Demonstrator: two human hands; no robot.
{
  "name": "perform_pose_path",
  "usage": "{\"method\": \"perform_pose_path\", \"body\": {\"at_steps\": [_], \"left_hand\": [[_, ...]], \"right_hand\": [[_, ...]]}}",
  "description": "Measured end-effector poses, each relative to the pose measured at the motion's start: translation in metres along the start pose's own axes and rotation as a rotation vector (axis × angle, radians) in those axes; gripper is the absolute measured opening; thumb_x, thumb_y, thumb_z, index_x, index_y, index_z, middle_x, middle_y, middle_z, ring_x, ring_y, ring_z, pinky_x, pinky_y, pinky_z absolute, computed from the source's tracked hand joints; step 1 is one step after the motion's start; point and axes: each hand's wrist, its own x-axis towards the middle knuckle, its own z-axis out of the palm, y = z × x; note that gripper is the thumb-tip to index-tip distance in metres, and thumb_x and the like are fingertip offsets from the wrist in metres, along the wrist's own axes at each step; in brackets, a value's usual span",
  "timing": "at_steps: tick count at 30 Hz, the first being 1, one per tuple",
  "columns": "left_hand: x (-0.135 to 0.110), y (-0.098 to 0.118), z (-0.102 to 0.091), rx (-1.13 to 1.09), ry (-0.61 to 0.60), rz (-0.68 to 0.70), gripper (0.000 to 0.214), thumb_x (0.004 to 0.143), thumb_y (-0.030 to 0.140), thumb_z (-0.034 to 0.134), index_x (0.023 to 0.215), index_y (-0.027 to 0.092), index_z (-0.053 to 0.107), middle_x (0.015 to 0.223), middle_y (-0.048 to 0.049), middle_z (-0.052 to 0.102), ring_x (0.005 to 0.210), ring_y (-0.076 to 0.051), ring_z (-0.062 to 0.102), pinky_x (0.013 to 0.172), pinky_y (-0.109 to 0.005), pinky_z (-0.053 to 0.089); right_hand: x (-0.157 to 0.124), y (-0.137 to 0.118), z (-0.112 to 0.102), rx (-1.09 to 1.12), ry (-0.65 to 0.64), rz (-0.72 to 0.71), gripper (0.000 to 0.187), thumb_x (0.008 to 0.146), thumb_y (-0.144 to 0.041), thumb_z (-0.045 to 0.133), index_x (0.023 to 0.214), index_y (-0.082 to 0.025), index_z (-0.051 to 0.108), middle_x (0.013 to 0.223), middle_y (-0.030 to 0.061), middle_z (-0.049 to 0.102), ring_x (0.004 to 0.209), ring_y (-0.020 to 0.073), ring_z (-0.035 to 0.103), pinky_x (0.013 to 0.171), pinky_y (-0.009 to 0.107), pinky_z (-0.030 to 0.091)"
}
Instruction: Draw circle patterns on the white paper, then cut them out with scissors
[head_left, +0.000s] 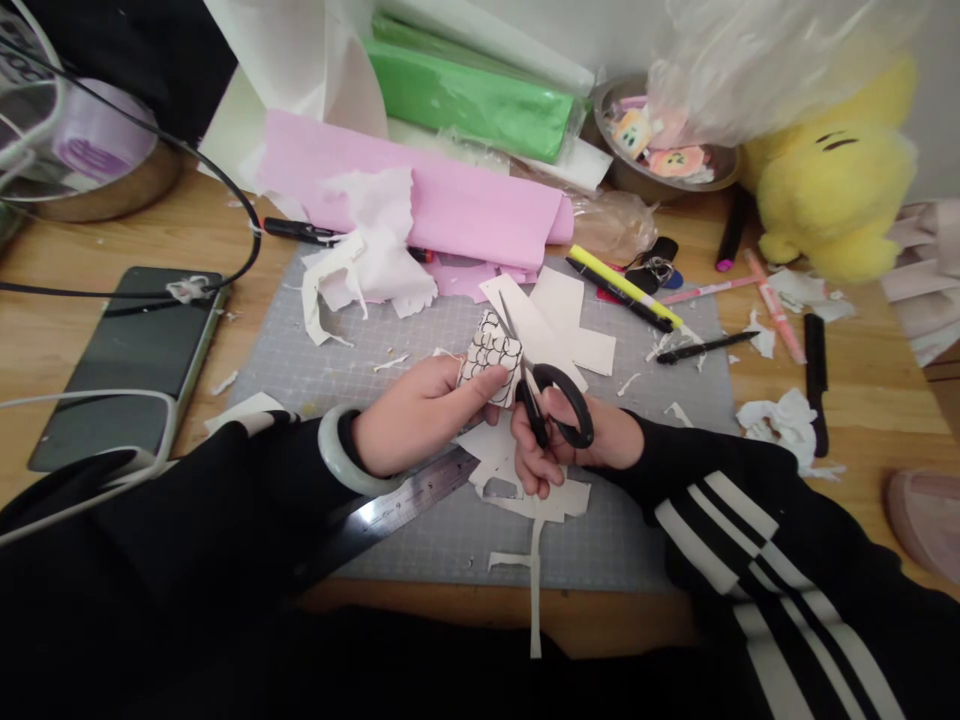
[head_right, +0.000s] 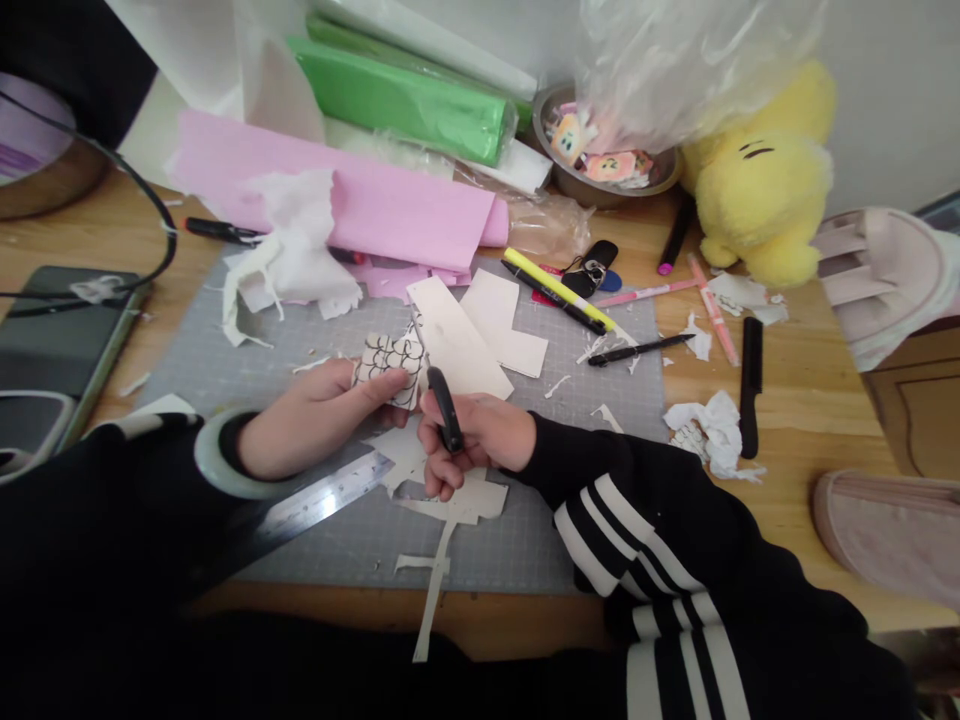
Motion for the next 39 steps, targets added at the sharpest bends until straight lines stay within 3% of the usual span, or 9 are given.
{"method": "perform_pose_path", "body": {"at_steps": [9,15,28,39], "left_hand": [[-0.0002,-0.0006,0.0000,-0.010,0.009,-0.020,0.045,0.086,0.045,0.039,0.056,0.016,0.057,0.050,0.0037,0.050,0.047,-0.009,0.045,0.051,-0.020,0.038],[-0.0002,0.0005,-0.0001,-0.006,0.016,-0.043,0.045,0.086,0.044,0.039,0.056,0.015,0.056,0.051,0.0032,0.050,0.048,-0.009,0.046,0.052,-0.021,0.038],[-0.0002,0.0030,-0.0004,-0.017,0.001,-0.040,0.043,0.086,0.042,0.039,0.056,0.015,0.056,0.052,0.0028,0.051,0.049,-0.009,0.047,0.052,-0.020,0.038],[-0.0002,0.0014,0.0002,-0.032,0.025,-0.034,0.044,0.085,0.044,0.039,0.056,0.016,0.057,0.052,0.0023,0.054,0.049,-0.010,0.049,0.051,-0.020,0.039]], "right_hand": [[-0.0002,-0.0009,0.0013,0.004,-0.009,-0.005,0.054,0.070,-0.069,0.050,0.067,-0.015,0.047,0.042,-0.0038,0.049,0.050,0.0145,0.058,0.053,0.030,0.051],[-0.0007,-0.0032,0.0040,0.022,0.052,0.039,0.056,0.064,-0.069,0.058,0.065,-0.014,0.048,0.042,-0.0031,0.050,0.050,0.0133,0.058,0.051,0.026,0.050],[-0.0008,0.0014,-0.0016,0.029,-0.015,-0.005,0.052,0.071,-0.066,0.053,0.069,-0.015,0.048,0.045,-0.0035,0.050,0.051,0.0151,0.059,0.059,0.035,0.053],[-0.0006,-0.0007,0.0006,0.016,0.003,0.009,0.054,0.067,-0.069,0.054,0.067,-0.015,0.048,0.041,-0.0035,0.048,0.051,0.0160,0.058,0.057,0.034,0.053]]}}
